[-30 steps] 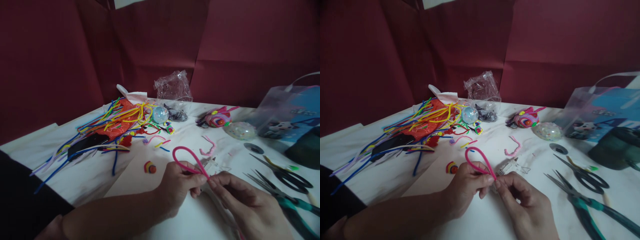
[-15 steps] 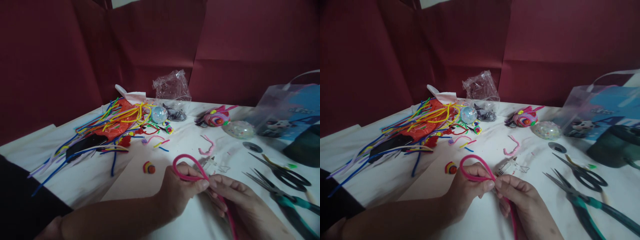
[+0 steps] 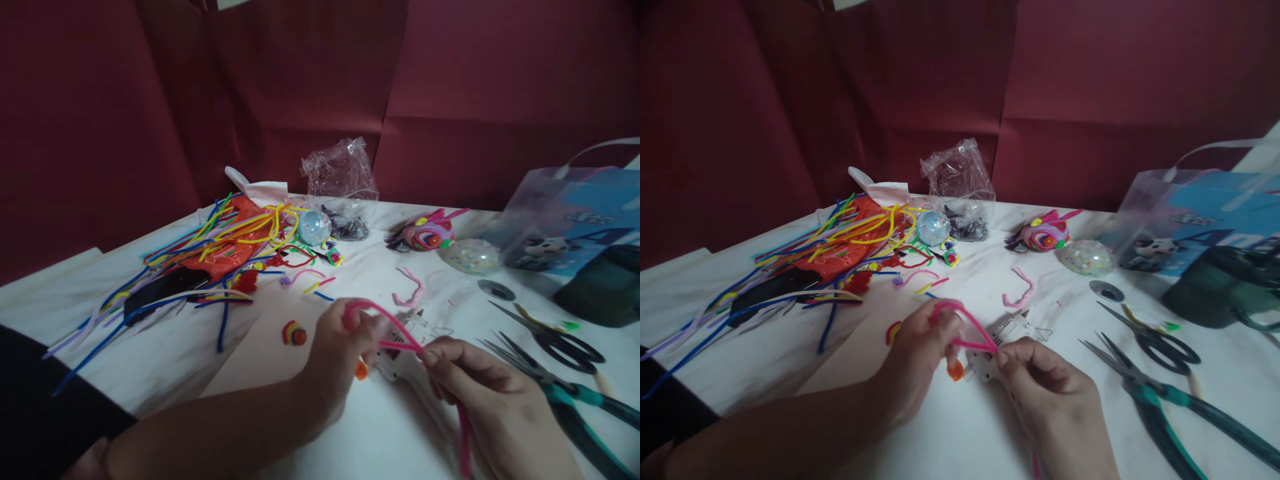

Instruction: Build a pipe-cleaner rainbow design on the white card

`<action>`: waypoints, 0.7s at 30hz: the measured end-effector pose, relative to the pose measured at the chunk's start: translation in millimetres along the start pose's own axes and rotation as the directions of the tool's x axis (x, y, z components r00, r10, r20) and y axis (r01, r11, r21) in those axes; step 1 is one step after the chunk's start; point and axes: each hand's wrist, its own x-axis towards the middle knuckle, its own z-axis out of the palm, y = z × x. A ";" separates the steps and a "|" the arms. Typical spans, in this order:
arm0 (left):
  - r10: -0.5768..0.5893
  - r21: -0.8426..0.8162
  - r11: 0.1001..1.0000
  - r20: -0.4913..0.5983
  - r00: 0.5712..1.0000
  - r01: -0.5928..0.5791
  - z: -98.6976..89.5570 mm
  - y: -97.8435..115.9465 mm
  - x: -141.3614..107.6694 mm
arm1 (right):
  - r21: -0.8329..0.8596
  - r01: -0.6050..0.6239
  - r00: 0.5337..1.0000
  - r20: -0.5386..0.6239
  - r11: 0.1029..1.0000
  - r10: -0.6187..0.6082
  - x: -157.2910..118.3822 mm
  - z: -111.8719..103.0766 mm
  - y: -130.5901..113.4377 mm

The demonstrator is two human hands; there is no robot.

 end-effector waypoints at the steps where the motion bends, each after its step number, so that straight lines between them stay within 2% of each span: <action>1: 0.056 0.010 0.998 -0.081 0.995 -0.055 -1.1 5.6 2.3 | -0.018 0.019 0.999 -0.027 1.000 -0.020 1.2 -2.6 -0.8; 2: 0.135 0.047 0.991 -0.159 0.978 -0.129 -2.0 11.4 3.7 | -0.041 0.038 0.998 -0.049 0.998 -0.040 2.4 -5.0 -1.7; 3: 0.222 0.104 0.973 -0.183 0.958 -0.206 -2.4 16.9 3.8 | -0.065 0.055 0.996 -0.064 0.996 -0.060 3.3 -7.0 -2.4; 4: 0.262 0.171 0.957 -0.153 0.953 -0.236 -2.4 21.2 2.7 | -0.091 0.070 0.995 -0.069 0.993 -0.076 4.0 -8.4 -3.2; 7: 0.123 0.358 0.923 0.068 0.990 -0.139 -0.3 23.8 -5.5 | -0.188 0.156 0.987 -0.010 0.970 -0.161 2.9 -8.0 -6.0; 10: -0.051 0.428 0.904 0.161 0.986 -0.023 2.2 14.3 -11.3 | -0.288 0.265 0.963 0.041 0.920 -0.265 -2.7 -0.8 -10.7; 13: -0.104 0.372 0.928 0.174 0.979 0.032 2.8 6.1 -10.3 | -0.305 0.311 0.949 0.046 0.900 -0.312 -9.3 8.8 -16.1; 16: -0.116 0.337 0.940 0.152 0.982 0.059 2.4 5.2 -7.5 | -0.289 0.318 0.948 0.078 0.903 -0.309 -13.3 15.3 -19.7; 21: -0.153 0.385 0.918 0.122 0.981 0.095 3.5 10.2 -7.8 | -0.348 0.305 0.952 0.118 0.886 -0.281 -14.7 16.2 -19.8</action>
